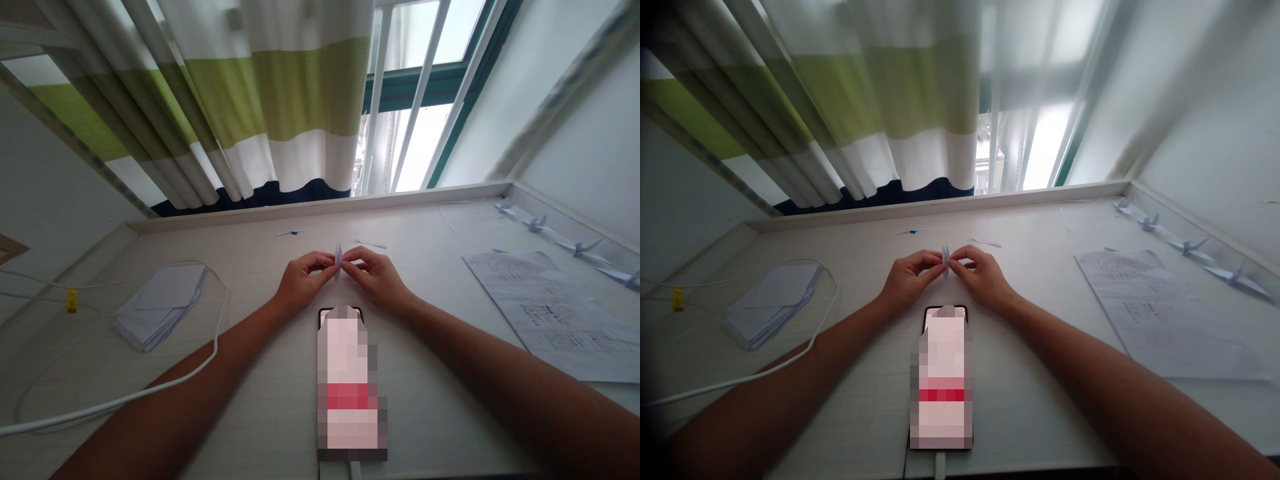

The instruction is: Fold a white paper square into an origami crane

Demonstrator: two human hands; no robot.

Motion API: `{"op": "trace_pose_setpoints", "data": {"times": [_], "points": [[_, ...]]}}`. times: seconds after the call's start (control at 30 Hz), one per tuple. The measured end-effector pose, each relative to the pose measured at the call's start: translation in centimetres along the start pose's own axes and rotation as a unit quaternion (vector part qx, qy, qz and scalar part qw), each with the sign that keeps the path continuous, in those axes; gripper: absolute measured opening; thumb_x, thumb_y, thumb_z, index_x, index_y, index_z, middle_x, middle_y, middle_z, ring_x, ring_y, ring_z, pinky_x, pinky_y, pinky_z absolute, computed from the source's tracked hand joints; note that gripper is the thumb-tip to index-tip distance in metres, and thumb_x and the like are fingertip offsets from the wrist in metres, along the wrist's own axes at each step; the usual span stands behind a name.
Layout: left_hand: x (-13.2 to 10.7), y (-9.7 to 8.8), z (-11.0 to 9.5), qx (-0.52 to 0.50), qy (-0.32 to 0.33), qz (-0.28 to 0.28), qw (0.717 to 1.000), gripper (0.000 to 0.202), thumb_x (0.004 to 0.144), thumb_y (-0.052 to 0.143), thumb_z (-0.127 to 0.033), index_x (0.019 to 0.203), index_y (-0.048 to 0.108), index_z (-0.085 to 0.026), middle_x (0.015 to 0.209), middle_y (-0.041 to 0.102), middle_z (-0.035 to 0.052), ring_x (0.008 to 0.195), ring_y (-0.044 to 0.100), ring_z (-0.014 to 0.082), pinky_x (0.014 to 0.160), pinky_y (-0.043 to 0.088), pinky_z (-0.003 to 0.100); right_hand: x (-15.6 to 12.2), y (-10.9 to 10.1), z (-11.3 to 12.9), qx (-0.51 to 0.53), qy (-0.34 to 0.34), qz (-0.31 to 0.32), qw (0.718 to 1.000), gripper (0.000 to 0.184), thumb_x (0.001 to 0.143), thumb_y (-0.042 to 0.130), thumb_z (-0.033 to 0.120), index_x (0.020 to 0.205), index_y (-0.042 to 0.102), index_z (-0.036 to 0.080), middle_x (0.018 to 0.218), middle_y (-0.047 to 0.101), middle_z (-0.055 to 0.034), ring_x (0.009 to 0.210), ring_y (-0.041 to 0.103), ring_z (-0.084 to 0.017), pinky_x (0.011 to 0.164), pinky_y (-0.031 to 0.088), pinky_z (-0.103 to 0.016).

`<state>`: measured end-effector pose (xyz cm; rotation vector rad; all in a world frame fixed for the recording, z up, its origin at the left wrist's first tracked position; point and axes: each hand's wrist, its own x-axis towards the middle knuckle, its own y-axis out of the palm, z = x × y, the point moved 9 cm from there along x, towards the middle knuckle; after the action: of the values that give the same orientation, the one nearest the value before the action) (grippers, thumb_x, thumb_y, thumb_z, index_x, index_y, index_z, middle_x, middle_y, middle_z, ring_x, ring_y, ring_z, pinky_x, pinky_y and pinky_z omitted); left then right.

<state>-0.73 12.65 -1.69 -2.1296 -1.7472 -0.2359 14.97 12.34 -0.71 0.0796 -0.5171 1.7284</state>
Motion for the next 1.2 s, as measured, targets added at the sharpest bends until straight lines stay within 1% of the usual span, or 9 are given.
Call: {"op": "trace_pose_setpoints", "data": {"times": [0.13, 0.3, 0.43, 0.53, 0.67, 0.83, 0.93, 1.1, 1.2], "points": [[0.0, -0.1, -0.1, -0.005, 0.005, -0.005, 1.0, 0.015, 0.084, 0.079, -0.032, 0.089, 0.078, -0.018, 0.109, 0.077, 0.0096, 0.1, 0.073, 0.0203, 0.094, 0.06, 0.037, -0.1, 0.1, 0.4, -0.004, -0.007, 0.002, 1.0, 0.023, 0.092, 0.069, 0.044, 0.093, 0.075, 0.022, 0.103, 0.077, -0.0082, 0.096, 0.071, -0.024, 0.088, 0.058, -0.042], [0.0, -0.3, -0.7, 0.026, 0.026, -0.021, 0.999, 0.016, 0.084, 0.079, -0.035, 0.087, 0.079, -0.02, 0.105, 0.074, 0.0089, 0.098, 0.071, 0.0199, 0.087, 0.061, 0.034, -0.2, -0.1, 1.0, -0.027, -0.013, -0.016, 0.999, 0.021, 0.092, 0.07, 0.042, 0.088, 0.077, 0.023, 0.111, 0.079, -0.009, 0.104, 0.072, -0.026, 0.099, 0.055, -0.046], [0.0, -0.1, -0.7, 0.037, 0.019, -0.016, 0.999, 0.019, 0.085, 0.077, -0.038, 0.088, 0.078, -0.019, 0.104, 0.076, 0.0089, 0.098, 0.071, 0.02, 0.084, 0.06, 0.033, -0.1, 0.1, 0.8, -0.007, 0.003, -0.006, 1.0, 0.02, 0.091, 0.071, 0.04, 0.091, 0.078, 0.022, 0.102, 0.08, -0.0084, 0.094, 0.073, -0.024, 0.092, 0.058, -0.042], [0.0, -0.1, -0.4, 0.03, 0.004, -0.015, 0.999, 0.021, 0.085, 0.077, -0.039, 0.086, 0.077, -0.018, 0.103, 0.077, 0.0091, 0.095, 0.071, 0.02, 0.083, 0.059, 0.033, -0.1, 0.0, 0.7, 0.001, -0.004, -0.019, 1.0, 0.018, 0.089, 0.073, 0.038, 0.086, 0.077, 0.021, 0.103, 0.079, -0.0092, 0.095, 0.073, -0.024, 0.087, 0.058, -0.04], [0.0, 0.0, -0.2, 0.017, -0.009, -0.015, 1.0, 0.021, 0.085, 0.078, -0.038, 0.086, 0.077, -0.017, 0.104, 0.078, 0.0097, 0.096, 0.072, 0.0201, 0.086, 0.057, 0.033, 0.0, -0.1, 0.7, 0.003, -0.008, -0.025, 1.0, 0.018, 0.089, 0.074, 0.038, 0.084, 0.077, 0.02, 0.104, 0.079, -0.0097, 0.096, 0.073, -0.024, 0.086, 0.058, -0.04], [0.0, -0.2, 0.6, -0.012, -0.04, -0.028, 0.999, 0.026, 0.081, 0.082, -0.04, 0.091, 0.078, -0.017, 0.102, 0.078, 0.0088, 0.087, 0.071, 0.0181, 0.082, 0.057, 0.033, 0.0, -0.3, 0.5, 0.01, 0.02, -0.025, 0.999, 0.02, 0.087, 0.075, 0.04, 0.089, 0.08, 0.021, 0.102, 0.081, -0.008, 0.096, 0.074, -0.024, 0.092, 0.058, -0.042], [0.0, -0.1, 0.9, -0.032, -0.046, -0.025, 0.998, 0.026, 0.079, 0.084, -0.041, 0.089, 0.078, -0.017, 0.106, 0.079, 0.0093, 0.09, 0.072, 0.0191, 0.085, 0.058, 0.033, 0.0, -0.4, 0.5, 0.008, 0.029, -0.029, 0.999, 0.019, 0.087, 0.076, 0.04, 0.087, 0.081, 0.021, 0.1, 0.081, -0.0076, 0.095, 0.074, -0.024, 0.094, 0.057, -0.042], [-0.1, -0.1, 1.2, -0.026, -0.06, -0.026, 0.997, 0.03, 0.079, 0.084, -0.042, 0.095, 0.08, -0.018, 0.095, 0.079, 0.0077, 0.087, 0.072, 0.0199, 0.083, 0.058, 0.034, -0.1, -0.5, -0.6, 0.058, 0.08, -0.04, 0.994, 0.025, 0.08, 0.082, 0.043, 0.087, 0.081, 0.019, 0.094, 0.081, -0.0081, 0.088, 0.074, -0.024, 0.086, 0.059, -0.04], [0.0, -0.1, 1.1, -0.03, -0.055, -0.024, 0.998, 0.028, 0.079, 0.083, -0.043, 0.092, 0.08, -0.018, 0.097, 0.078, 0.008, 0.089, 0.072, 0.0202, 0.084, 0.058, 0.034, -0.2, -0.4, -1.3, 0.09, 0.114, -0.041, 0.989, 0.031, 0.076, 0.085, 0.047, 0.087, 0.081, 0.018, 0.092, 0.081, -0.0089, 0.086, 0.074, -0.024, 0.081, 0.059, -0.038]]}}
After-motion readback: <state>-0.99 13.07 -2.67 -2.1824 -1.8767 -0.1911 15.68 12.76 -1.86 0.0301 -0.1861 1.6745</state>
